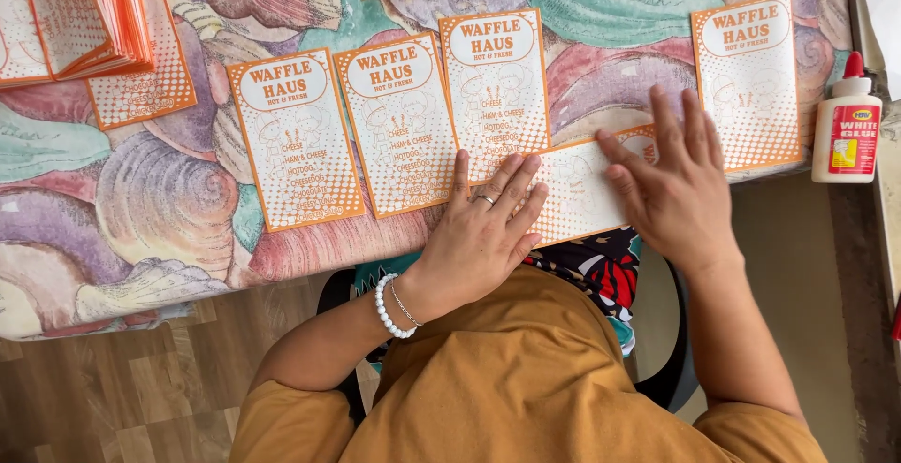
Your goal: Applying glue to paper templates and folding them to assemble bags.
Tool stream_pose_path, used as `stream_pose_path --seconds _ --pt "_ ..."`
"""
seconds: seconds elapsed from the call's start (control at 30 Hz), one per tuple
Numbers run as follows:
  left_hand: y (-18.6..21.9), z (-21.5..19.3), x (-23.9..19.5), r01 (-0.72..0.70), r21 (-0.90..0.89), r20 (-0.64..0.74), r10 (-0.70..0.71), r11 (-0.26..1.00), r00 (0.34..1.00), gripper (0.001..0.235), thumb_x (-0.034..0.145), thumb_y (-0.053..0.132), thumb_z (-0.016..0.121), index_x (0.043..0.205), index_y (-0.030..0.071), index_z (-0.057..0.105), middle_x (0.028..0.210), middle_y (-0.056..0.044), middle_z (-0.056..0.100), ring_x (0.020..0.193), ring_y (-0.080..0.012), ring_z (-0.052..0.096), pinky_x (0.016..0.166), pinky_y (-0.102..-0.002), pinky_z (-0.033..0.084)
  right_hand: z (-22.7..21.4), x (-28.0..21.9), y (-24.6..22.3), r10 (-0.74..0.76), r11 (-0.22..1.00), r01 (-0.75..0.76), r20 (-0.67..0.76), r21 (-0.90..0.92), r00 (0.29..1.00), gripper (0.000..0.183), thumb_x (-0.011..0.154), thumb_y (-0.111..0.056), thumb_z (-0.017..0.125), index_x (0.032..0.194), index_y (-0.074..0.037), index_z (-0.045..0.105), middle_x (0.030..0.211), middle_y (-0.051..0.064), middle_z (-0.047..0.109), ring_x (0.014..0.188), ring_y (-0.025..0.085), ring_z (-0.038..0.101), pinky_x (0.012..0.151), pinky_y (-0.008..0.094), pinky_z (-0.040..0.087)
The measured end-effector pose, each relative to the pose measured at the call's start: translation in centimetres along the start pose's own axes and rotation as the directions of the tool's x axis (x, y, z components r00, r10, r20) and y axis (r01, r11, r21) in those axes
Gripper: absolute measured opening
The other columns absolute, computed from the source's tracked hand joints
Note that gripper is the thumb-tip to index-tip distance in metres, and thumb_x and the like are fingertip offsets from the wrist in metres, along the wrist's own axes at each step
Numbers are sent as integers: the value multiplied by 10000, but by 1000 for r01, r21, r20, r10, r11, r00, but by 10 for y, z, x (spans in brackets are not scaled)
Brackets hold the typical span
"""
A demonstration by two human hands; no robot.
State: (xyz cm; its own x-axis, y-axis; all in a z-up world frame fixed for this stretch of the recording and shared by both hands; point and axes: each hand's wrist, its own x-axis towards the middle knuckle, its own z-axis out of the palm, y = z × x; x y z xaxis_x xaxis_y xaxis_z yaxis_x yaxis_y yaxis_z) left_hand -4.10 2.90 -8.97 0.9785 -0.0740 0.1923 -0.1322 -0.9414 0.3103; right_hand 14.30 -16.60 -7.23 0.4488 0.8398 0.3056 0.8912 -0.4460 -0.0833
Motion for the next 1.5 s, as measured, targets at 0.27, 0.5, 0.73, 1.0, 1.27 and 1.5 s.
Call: stream_pose_path --seconds 0.27,0.5,0.73,1.0,1.27,1.5 --pt "-2 -8 1 -12 77 -18 13 997 1000 512 1035 392 506 1457 103 541 1643 -167 342 1534 -308 316 1165 -781 188 -18 -9 35 16 994 -13 28 -108 999 356 1170 -312 508 1435 -247 737 1662 277 441 1517 539 370 1174 605 374" --pt "1 -8 2 -8 59 -43 10 998 999 514 1023 383 521 1450 97 542 1636 -167 355 1526 -307 330 1177 -773 175 -29 -31 28 48 988 -65 -120 -141 992 317 1160 -172 591 1326 -131 858 1676 246 440 1511 490 438 1178 565 404" --pt "32 -10 2 84 25 -197 -78 996 977 353 1008 294 583 1240 35 647 1399 -234 586 1365 -380 505 1195 -733 199 2 -94 -46 749 344 -543 126 766 651 605 1028 -129 650 1526 -50 316 948 162 694 764 191 692 727 268 530" --pt "25 -24 4 -19 -98 -297 -11 995 955 227 983 172 660 1166 40 644 1157 -128 646 1096 -315 606 1208 -660 255 -2 -84 -14 769 344 -284 -95 895 632 935 1025 80 682 1701 -139 74 1155 213 690 905 156 632 830 306 518" --pt "-20 -20 27 56 77 -239 -36 995 970 314 856 243 822 1115 103 714 1175 -59 681 1011 -265 622 810 -406 470 -101 38 124 495 791 -591 398 161 772 991 1012 -7 644 1736 -89 -28 1030 220 663 899 396 586 811 506 425" --pt "-22 -17 33 -32 210 -256 87 977 963 200 820 190 861 882 107 690 896 -30 660 813 -251 607 678 -387 478 -75 74 149 465 832 -555 532 11 708 979 1006 -60 608 1717 -107 -62 996 231 658 949 466 561 770 550 404"
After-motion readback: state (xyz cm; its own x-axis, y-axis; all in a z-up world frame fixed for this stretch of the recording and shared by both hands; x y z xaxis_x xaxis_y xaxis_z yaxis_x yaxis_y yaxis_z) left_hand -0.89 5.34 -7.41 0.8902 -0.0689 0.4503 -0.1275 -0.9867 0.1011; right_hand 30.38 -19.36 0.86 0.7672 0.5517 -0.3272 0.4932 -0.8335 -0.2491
